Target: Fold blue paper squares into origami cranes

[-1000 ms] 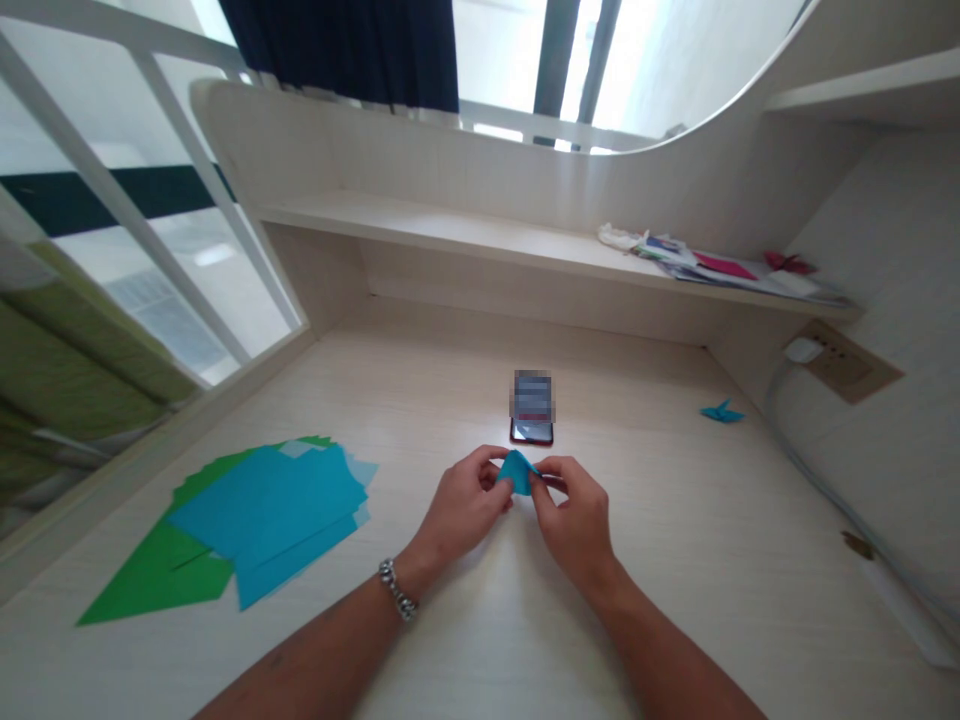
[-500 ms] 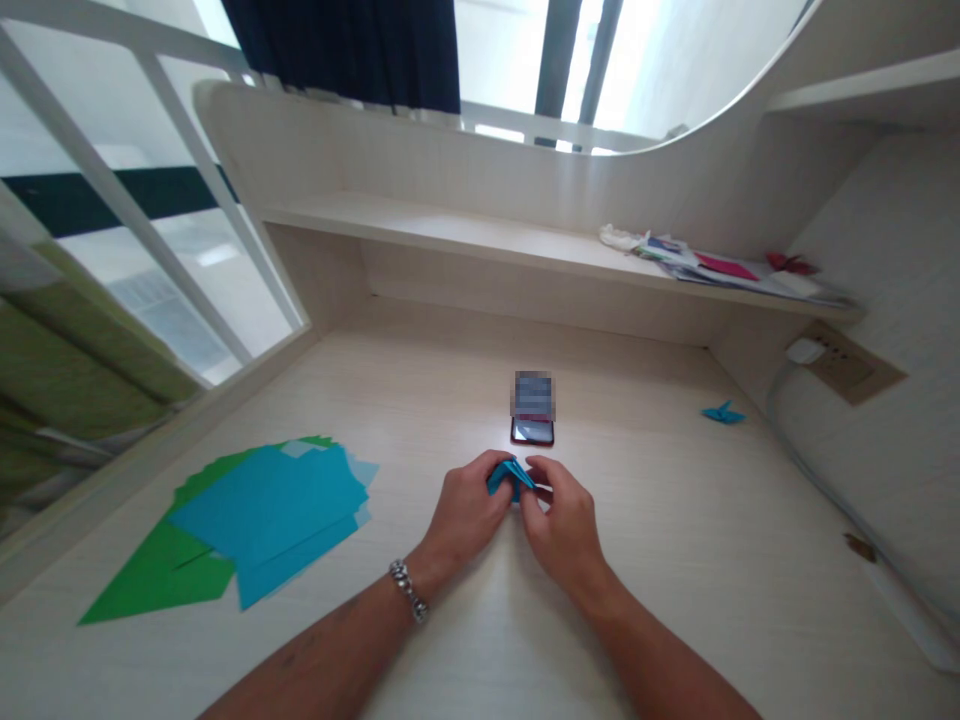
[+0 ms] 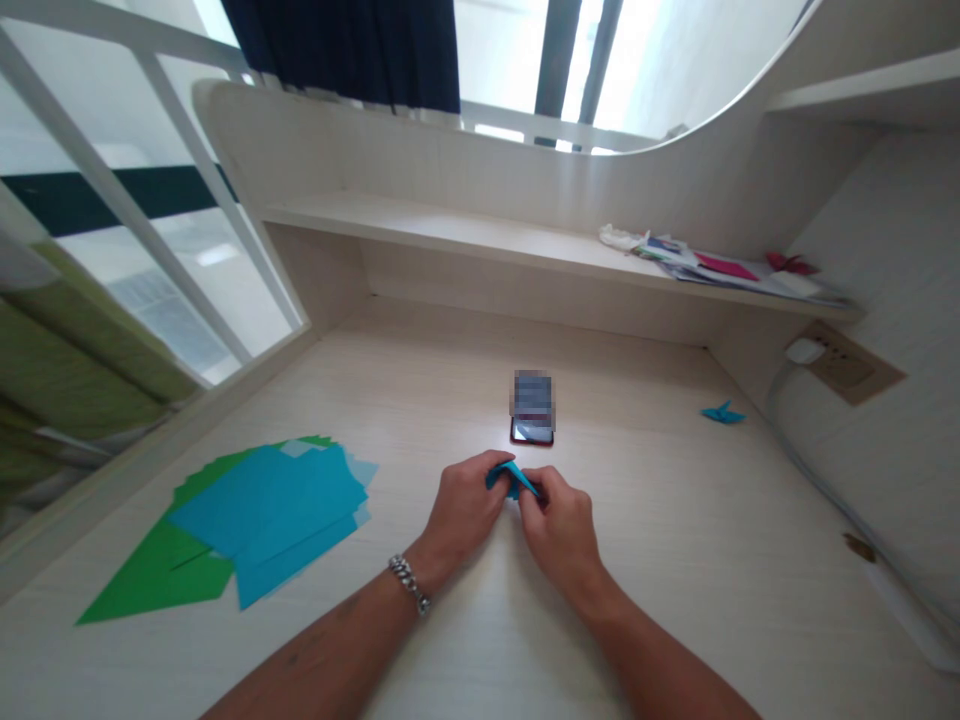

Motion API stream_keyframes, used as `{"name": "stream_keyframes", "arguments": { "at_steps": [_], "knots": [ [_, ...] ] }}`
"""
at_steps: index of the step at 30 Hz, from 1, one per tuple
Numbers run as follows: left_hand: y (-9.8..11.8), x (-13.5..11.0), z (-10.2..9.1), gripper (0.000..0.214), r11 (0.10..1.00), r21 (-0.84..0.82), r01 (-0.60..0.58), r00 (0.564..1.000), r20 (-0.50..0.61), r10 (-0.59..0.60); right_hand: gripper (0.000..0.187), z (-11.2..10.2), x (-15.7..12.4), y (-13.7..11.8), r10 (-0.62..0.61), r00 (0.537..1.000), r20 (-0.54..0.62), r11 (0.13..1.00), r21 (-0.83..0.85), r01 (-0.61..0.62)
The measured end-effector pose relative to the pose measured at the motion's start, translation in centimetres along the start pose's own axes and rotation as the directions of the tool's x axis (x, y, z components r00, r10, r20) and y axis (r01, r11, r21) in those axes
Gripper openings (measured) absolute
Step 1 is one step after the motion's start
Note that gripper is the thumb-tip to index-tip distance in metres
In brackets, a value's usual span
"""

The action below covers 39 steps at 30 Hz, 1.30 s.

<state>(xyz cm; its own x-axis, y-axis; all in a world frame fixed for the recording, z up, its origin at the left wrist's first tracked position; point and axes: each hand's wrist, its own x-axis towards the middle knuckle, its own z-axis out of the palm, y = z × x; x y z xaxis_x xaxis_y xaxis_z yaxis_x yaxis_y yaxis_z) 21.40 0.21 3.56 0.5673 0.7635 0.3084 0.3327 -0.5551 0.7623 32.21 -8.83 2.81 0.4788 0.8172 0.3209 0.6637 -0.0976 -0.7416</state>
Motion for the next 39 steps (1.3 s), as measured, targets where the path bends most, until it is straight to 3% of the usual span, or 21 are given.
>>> {"name": "stream_keyframes", "arguments": {
  "at_steps": [6,12,25,28,31,34,36,39],
  "knots": [
    [0.3,0.0,0.0,0.023,1.000,0.009,0.028,0.999,-0.041,-0.027,0.022,0.1,0.0,-0.1,0.007,1.000,-0.013,0.999,-0.045,-0.008],
    [0.4,0.0,0.0,0.026,0.999,-0.030,0.038,0.990,-0.133,-0.042,0.018,0.1,0.0,-0.3,0.055,0.998,-0.041,0.998,0.042,-0.054],
    [0.1,-0.1,0.2,0.039,0.998,-0.045,-0.032,0.985,-0.171,0.024,0.013,0.3,-0.1,-0.3,0.121,0.992,-0.037,0.973,0.201,-0.111],
    [0.3,-0.1,0.4,0.041,0.981,-0.196,-0.012,0.984,-0.178,-0.024,0.010,0.3,0.4,-0.2,0.216,0.976,-0.002,0.897,0.396,-0.198],
    [0.3,0.0,0.8,0.041,0.915,-0.403,0.026,0.993,-0.099,-0.072,0.012,0.5,0.8,0.2,0.307,0.948,0.081,0.749,0.594,-0.293],
    [0.0,0.0,1.0,0.037,0.880,-0.470,0.066,0.995,-0.035,-0.093,0.018,1.0,0.9,0.5,0.331,0.921,0.205,0.655,0.653,-0.380],
    [-0.1,0.0,0.9,0.039,0.909,-0.412,0.063,0.994,-0.055,-0.094,0.017,1.1,0.8,0.5,0.314,0.913,0.259,0.679,0.611,-0.407],
    [-0.3,-0.1,0.6,0.044,0.961,-0.273,0.042,0.994,-0.088,-0.068,0.014,0.6,0.7,0.1,0.262,0.951,0.163,0.828,0.468,-0.308]
  ]
}}
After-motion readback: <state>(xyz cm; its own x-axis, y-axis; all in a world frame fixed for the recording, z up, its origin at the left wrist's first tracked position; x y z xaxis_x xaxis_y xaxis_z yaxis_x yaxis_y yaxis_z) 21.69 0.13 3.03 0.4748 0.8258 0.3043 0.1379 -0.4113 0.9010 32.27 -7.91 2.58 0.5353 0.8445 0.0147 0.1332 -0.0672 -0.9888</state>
